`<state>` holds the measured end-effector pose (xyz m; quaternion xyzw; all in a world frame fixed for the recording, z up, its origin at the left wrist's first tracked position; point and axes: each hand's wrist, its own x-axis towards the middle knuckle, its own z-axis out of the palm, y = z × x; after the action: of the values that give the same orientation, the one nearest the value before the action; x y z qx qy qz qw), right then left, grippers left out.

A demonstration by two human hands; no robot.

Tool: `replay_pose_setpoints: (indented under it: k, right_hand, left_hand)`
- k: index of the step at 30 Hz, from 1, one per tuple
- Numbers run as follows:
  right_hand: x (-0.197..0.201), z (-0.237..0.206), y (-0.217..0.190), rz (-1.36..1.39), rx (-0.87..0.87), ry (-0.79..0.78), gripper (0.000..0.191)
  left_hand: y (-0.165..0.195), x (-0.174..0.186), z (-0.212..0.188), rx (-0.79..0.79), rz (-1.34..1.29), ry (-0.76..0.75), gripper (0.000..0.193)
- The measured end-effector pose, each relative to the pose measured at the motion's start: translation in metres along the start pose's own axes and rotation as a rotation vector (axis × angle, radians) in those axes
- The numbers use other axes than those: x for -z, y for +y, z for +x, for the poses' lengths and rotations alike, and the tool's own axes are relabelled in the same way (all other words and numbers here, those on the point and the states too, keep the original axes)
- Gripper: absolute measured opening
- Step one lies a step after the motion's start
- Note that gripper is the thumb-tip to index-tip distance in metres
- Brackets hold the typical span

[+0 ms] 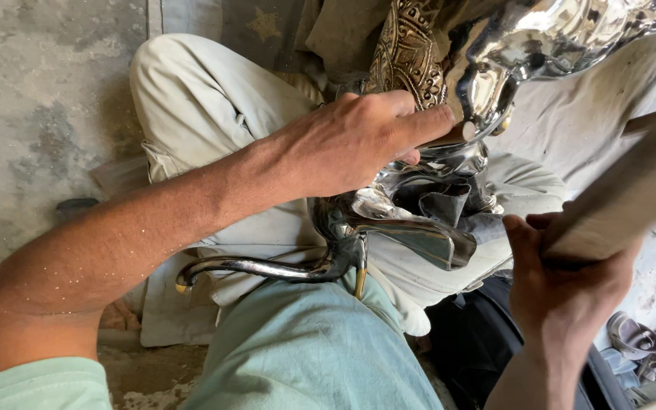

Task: The person sits on the floor and uses a wooden mallet and metal chisel to engrave patterns onto a large, ornate silver-colored metal vessel. They repeatedly strike the chisel to create detailed designs on the surface.

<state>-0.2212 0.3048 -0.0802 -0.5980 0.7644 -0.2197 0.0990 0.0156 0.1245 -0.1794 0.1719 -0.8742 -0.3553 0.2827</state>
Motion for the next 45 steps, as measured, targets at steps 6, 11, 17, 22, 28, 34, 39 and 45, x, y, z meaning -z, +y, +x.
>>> replay_pose_setpoints:
  k: [6,11,17,22,28,34,39,45]
  right_hand:
    - [-0.014,-0.007,0.010,0.078,-0.033,-0.007,0.046]
    - [-0.010,-0.003,0.007,0.022,-0.060,-0.010,0.041]
    - [-0.008,0.000,-0.013,-0.250,0.029,0.006,0.034]
    - [-0.018,-0.003,-0.010,-0.248,0.013,0.003,0.035]
    - [-0.005,-0.010,-0.006,-0.463,0.192,-0.030,0.040]
    - [-0.015,-0.009,0.005,-0.308,0.142,-0.050,0.039]
    - [-0.016,-0.009,0.004,0.245,-0.002,0.031,0.043]
    - [-0.010,-0.002,-0.003,-0.519,0.312,0.028,0.037]
  left_hand:
    - [0.001,-0.002,-0.005,-0.011,-0.004,-0.002,0.061]
    - [0.000,0.002,-0.003,0.027,-0.042,-0.018,0.061]
    - [-0.001,0.003,-0.009,-0.008,-0.018,0.014,0.052]
    - [-0.006,-0.001,-0.010,-0.024,0.053,0.019,0.043]
    - [-0.008,-0.002,-0.015,-0.030,0.050,0.020,0.040]
    - [-0.012,-0.003,-0.021,-0.080,0.049,0.057,0.043]
    - [-0.019,-0.005,-0.023,-0.093,0.011,0.076,0.048]
    - [-0.022,-0.011,-0.031,-0.113,0.047,0.089,0.049]
